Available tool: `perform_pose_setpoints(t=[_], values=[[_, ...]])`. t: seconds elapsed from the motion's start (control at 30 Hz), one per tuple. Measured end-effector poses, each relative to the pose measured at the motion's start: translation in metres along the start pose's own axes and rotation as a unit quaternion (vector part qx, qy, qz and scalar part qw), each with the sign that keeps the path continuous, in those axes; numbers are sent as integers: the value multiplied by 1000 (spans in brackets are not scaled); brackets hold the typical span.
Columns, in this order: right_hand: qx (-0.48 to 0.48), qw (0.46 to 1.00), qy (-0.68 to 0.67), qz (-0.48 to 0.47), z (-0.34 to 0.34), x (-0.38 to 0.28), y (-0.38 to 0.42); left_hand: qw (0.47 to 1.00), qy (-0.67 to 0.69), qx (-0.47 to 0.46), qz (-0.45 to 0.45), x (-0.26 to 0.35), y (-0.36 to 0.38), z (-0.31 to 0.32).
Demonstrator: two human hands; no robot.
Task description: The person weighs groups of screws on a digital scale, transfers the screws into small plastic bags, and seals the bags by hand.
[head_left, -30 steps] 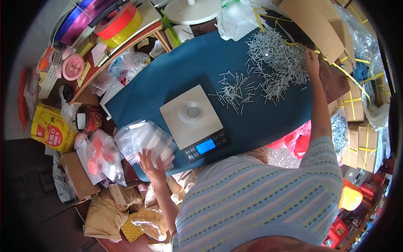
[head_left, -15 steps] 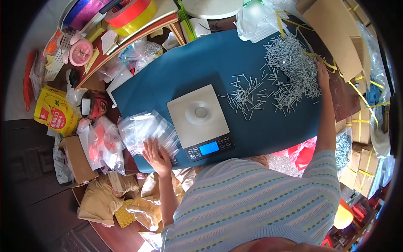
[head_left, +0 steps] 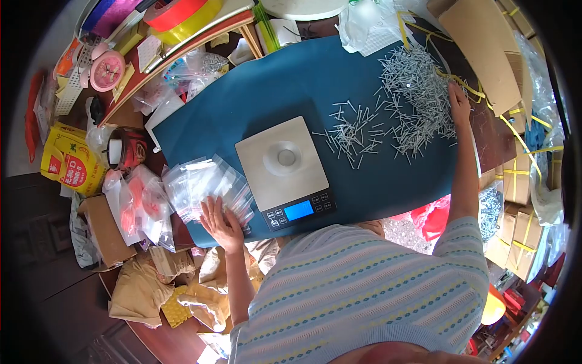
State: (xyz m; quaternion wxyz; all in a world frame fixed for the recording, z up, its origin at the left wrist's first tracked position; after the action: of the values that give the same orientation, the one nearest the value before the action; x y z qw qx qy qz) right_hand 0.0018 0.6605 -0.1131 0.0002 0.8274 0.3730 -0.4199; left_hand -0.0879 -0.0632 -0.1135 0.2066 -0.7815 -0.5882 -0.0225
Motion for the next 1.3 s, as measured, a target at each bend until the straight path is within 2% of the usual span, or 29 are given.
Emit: perform_pose_setpoints(t=[0.17,0.2,0.3,0.33,0.43,0.47,0.6,0.8,0.9,0.93,1.03,1.17,1.2,1.3], values=[[15,999,6,35,6,-36,22,1000,-4,7,8,1,-1,0],[35,999,-4,-5,6,-45,26,1000,-6,10,11,4,-2,-2],[38,999,-11,14,9,-55,35,1000,-12,13,14,5,-2,-3],[-3,999,5,41,11,-58,37,1000,-13,13,14,5,-2,-3],[28,999,-6,-24,22,-58,48,1000,-5,12,13,2,-1,0],[5,1000,-1,3,22,-75,55,1000,-6,12,13,1,0,1],[8,1000,-1,22,35,-111,80,1000,-8,13,14,-1,1,2],[42,994,15,-103,68,-157,117,1000,-17,16,20,0,0,1],[5,995,-19,-100,69,-173,125,999,-15,18,25,-1,1,2],[-28,994,-41,-93,68,-169,124,999,-15,19,28,-1,1,2],[0,992,-30,-127,40,-161,105,999,-28,10,22,-1,1,1],[95,984,116,-94,-5,-77,56,999,-17,27,36,0,0,0],[117,976,164,-80,-9,-34,42,999,-19,27,37,1,0,0],[95,961,258,29,-27,19,8,999,-5,23,29,0,0,0]])
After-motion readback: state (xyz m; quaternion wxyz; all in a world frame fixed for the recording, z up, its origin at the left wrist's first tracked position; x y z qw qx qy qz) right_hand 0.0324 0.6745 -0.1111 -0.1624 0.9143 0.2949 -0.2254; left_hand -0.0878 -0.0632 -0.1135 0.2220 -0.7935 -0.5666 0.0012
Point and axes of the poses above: each hand's wrist, its own y-axis away from the middle knuckle, its own z-axis out of the palm, x = y × z, the point moved 5 cm from there along -y, towards the middle knuckle, and after that the axes turned 4 degrees about z, right-handed, at the moved point
